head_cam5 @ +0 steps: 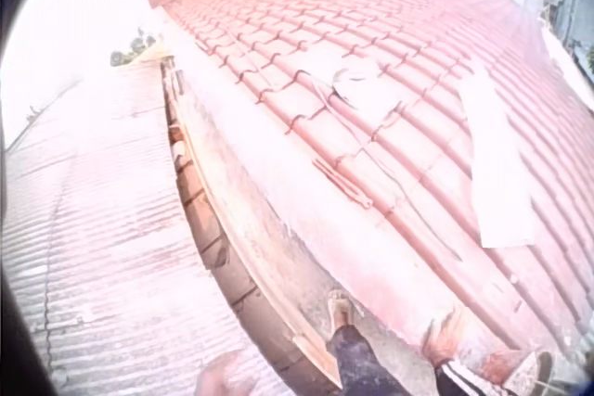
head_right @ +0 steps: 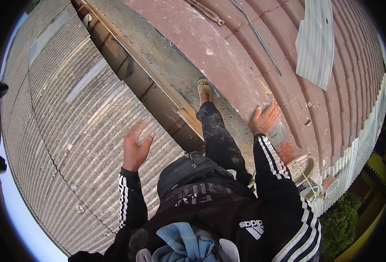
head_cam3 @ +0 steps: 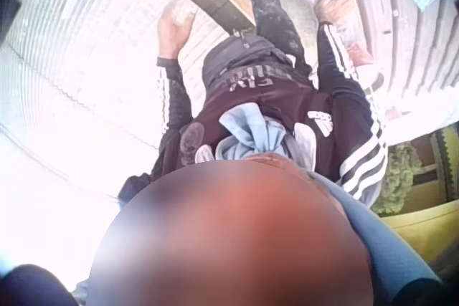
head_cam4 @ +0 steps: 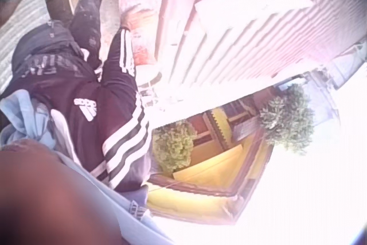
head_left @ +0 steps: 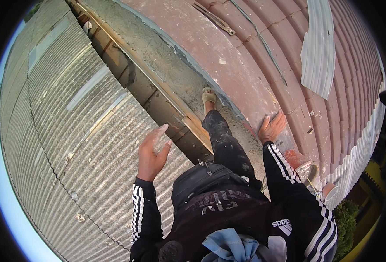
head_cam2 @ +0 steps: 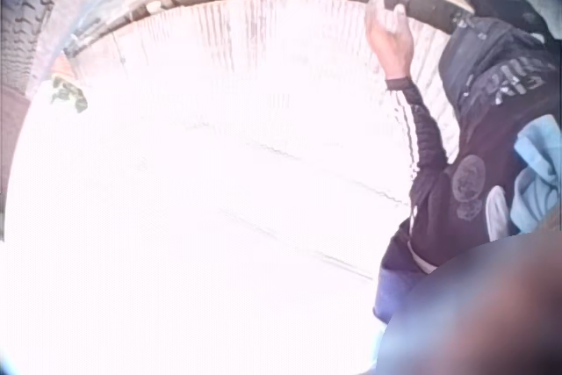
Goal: The person scoops wet cement from a bucket with a trowel and spreads it along the roof ridge between corrugated and tiled sections. They repeatedly add and smooth the cement to form a continuous seal.
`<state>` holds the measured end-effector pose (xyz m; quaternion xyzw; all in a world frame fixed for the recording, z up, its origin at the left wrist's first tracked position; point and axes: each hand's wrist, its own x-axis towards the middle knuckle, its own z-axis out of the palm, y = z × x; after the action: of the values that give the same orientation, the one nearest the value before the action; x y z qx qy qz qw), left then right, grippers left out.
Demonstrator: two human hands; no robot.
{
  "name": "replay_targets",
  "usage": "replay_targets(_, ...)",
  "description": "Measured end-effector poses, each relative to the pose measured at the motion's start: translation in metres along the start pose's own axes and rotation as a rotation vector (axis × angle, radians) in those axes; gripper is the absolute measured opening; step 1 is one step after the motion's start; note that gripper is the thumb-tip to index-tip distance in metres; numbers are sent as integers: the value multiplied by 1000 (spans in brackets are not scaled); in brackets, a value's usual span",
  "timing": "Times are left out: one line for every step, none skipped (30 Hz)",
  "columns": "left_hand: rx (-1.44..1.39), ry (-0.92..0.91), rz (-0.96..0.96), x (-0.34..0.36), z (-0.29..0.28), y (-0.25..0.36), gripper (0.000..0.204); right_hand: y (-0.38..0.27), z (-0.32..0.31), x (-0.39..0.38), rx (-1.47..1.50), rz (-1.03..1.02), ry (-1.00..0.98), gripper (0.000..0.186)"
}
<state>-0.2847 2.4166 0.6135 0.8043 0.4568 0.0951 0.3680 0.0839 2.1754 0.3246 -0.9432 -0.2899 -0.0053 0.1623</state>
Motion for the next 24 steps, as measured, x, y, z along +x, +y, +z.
replay_targets(31, 22, 61, 43, -3, 3, 45, -1, -2, 1, 1, 1, 2, 77)
replay_targets(47, 73, 141, 90, 3, 8, 43, -3, -3, 1, 17, -7, -12, 78)
replay_targets(102, 82, 283, 147, 16, 15, 43, -4, -4, 4, 22, 5, -25, 78)
replay_targets(143, 78, 438, 206, 33, 23, 43, -5, -5, 6, 15, 36, -44, 79)
replay_targets(187, -12, 502, 266, 51, 31, 49, -5, -4, 10, 20, 54, -48, 81)
replay_targets(225, -101, 554, 309, 72, 39, 55, -5, -5, 12, 19, 64, -64, 82)
replay_targets(290, -137, 638, 341, 90, 45, 59, -5, -6, 15, 48, 18, 7, 83)
replay_targets(362, -158, 732, 373, 106, 50, 64, -5, -7, 17, 35, 58, -65, 84)
replay_targets(434, -187, 835, 397, 120, 52, 69, -5, -10, 19, 39, 65, -71, 86)
replay_targets(479, -348, 840, 416, 131, 51, 76, -6, -12, 20, 37, 56, -60, 87)
replay_targets(518, -355, 865, 425, 138, 50, 78, -7, -15, 21, 55, 83, -111, 88)
replay_targets(560, -393, 894, 428, 142, 48, 79, -8, -17, 22, 64, 104, -131, 89)
replay_targets(602, -441, 927, 432, 147, 47, 81, -8, -19, 23, 57, 146, -135, 90)
replay_targets(643, -444, 958, 431, 152, 47, 83, -7, -20, 22, 71, 159, -143, 90)
replay_targets(686, -447, 998, 427, 152, 47, 85, -6, -21, 21, 71, 201, -151, 91)
replay_targets(683, -456, 997, 428, 155, 48, 83, -4, -22, 19, 48, 203, -164, 92)
replay_targets(678, -453, 1023, 427, 156, 50, 82, -2, -22, 17, 19, 199, -198, 93)
replay_targets(678, -460, 1033, 426, 158, 53, 82, 1, -22, 15, -13, 192, -226, 93)
replay_targets(703, -481, 1046, 425, 159, 55, 82, 3, -23, 13, -34, 229, -231, 92)
replay_targets(755, -493, 1012, 425, 159, 57, 83, 4, -24, 13, -48, 231, -226, 91)
replay_targets(746, -483, 1045, 426, 159, 58, 83, 1, -25, 13, -56, 192, -234, 90)
replay_targets(764, -495, 1040, 425, 157, 58, 83, -2, -26, 16, -94, 226, -240, 89)
replay_targets(789, -514, 1031, 425, 157, 57, 83, -6, -27, 20, -139, 233, -259, 87)
replay_targets(782, -520, 1041, 426, 157, 57, 82, -15, -30, 22, -229, 290, -341, 86)
